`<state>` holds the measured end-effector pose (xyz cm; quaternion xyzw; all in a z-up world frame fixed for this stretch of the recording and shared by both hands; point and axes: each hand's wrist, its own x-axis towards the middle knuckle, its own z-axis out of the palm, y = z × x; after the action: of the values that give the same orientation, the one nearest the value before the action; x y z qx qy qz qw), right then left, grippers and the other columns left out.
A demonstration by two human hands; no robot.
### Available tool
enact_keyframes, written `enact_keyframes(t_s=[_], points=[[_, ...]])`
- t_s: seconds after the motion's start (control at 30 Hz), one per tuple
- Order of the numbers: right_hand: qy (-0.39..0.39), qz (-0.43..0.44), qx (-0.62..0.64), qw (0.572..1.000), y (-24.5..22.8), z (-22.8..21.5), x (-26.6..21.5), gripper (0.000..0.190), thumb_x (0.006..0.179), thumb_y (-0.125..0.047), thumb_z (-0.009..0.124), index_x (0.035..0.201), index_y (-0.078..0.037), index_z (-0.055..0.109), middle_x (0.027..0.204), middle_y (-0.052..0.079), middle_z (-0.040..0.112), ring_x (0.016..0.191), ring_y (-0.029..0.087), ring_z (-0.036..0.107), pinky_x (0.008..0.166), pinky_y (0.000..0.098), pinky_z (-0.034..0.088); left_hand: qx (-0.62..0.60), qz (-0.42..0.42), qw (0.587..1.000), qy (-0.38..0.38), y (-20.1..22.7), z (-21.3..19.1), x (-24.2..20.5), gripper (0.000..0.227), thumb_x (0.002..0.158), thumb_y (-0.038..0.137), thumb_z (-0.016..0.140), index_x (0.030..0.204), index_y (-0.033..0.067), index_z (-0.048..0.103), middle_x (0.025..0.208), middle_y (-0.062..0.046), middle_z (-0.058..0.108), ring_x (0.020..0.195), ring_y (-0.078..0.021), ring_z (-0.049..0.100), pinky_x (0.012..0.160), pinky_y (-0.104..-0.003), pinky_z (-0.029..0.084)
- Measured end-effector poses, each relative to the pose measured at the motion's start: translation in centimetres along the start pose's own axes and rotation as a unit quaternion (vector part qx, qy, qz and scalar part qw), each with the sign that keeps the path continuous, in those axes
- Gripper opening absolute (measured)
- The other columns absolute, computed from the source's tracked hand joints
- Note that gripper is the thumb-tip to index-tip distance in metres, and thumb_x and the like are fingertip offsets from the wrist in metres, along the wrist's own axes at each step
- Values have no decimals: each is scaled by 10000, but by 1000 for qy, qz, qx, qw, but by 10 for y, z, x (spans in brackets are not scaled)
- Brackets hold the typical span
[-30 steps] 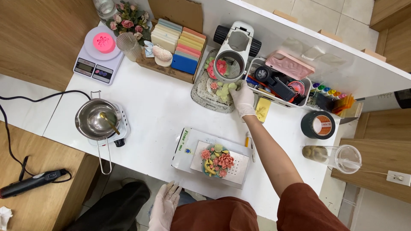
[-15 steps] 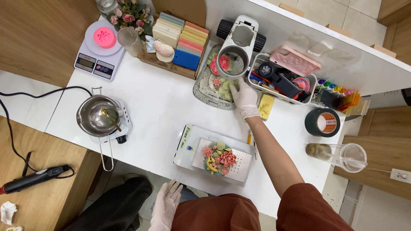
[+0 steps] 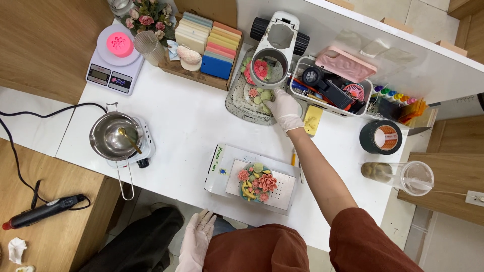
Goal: Decorating a candle with molded wax flowers using melted wax as an adhesive.
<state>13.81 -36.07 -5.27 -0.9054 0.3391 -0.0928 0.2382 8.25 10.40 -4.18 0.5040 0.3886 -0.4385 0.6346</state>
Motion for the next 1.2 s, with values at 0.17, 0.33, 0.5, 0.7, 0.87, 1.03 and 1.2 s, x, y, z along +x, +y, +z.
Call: enact_keyframes(t_s=[0.17, 0.33, 0.5, 0.7, 0.87, 1.03, 1.2], points=[[8, 41, 63, 997, -8, -7, -3, 409, 810, -310, 825, 1119, -75, 696, 983, 158, 740, 905, 340, 717, 784, 437, 555, -2, 3, 1000, -12, 1, 5, -5, 538, 1077, 351, 351, 1488, 33, 491, 1465, -114, 573, 1398, -220, 501, 1182, -334, 311], [-4, 114, 110, 987, 4, 4, -6, 341, 799, -327, 838, 993, -74, 715, 884, 95, 753, 815, 262, 724, 753, 379, 553, 11, 5, 1000, -9, 2, 10, -12, 545, 1079, 362, 339, 1497, 39, 473, 1478, -116, 564, 1408, -218, 494, 1199, -341, 306], [135, 193, 290, 928, 38, 24, -14, 253, 871, -307, 803, 934, -66, 758, 800, 40, 753, 720, 107, 687, 724, 278, 536, 16, 0, 1000, -4, 2, 10, -14, 544, 1082, 356, 341, 1500, 35, 478, 1475, -112, 565, 1408, -218, 496, 1201, -339, 312], [83, 312, 428, 844, 46, 34, -11, 247, 874, -208, 812, 850, 8, 695, 740, 38, 706, 561, 83, 617, 537, 242, 523, 12, 11, 999, -31, -2, 4, -7, 539, 1072, 345, 351, 1487, 31, 491, 1468, -102, 576, 1400, -214, 498, 1189, -341, 308], [97, 309, 471, 820, 36, 35, -9, 209, 865, -149, 822, 885, 6, 683, 744, 36, 711, 563, 71, 612, 516, 214, 502, 4, 8, 1000, -22, -1, 5, -9, 541, 1073, 348, 357, 1494, 32, 484, 1474, -110, 569, 1408, -219, 489, 1193, -346, 301], [105, 296, 481, 818, 36, 38, -7, 210, 863, -122, 826, 906, 13, 672, 749, 39, 712, 569, 74, 602, 511, 217, 480, 19, 10, 999, -30, -1, 7, -17, 565, 1066, 361, 341, 1503, 31, 480, 1483, -113, 564, 1419, -215, 481, 1206, -341, 296], [87, 279, 462, 838, 13, 10, -25, 208, 893, -173, 791, 964, -2, 697, 778, 19, 729, 611, 73, 628, 561, 224, 513, 5, 12, 1000, -20, -2, 9, -18, 562, 1068, 358, 362, 1501, 15, 465, 1491, -131, 546, 1432, -233, 470, 1217, -350, 290]])
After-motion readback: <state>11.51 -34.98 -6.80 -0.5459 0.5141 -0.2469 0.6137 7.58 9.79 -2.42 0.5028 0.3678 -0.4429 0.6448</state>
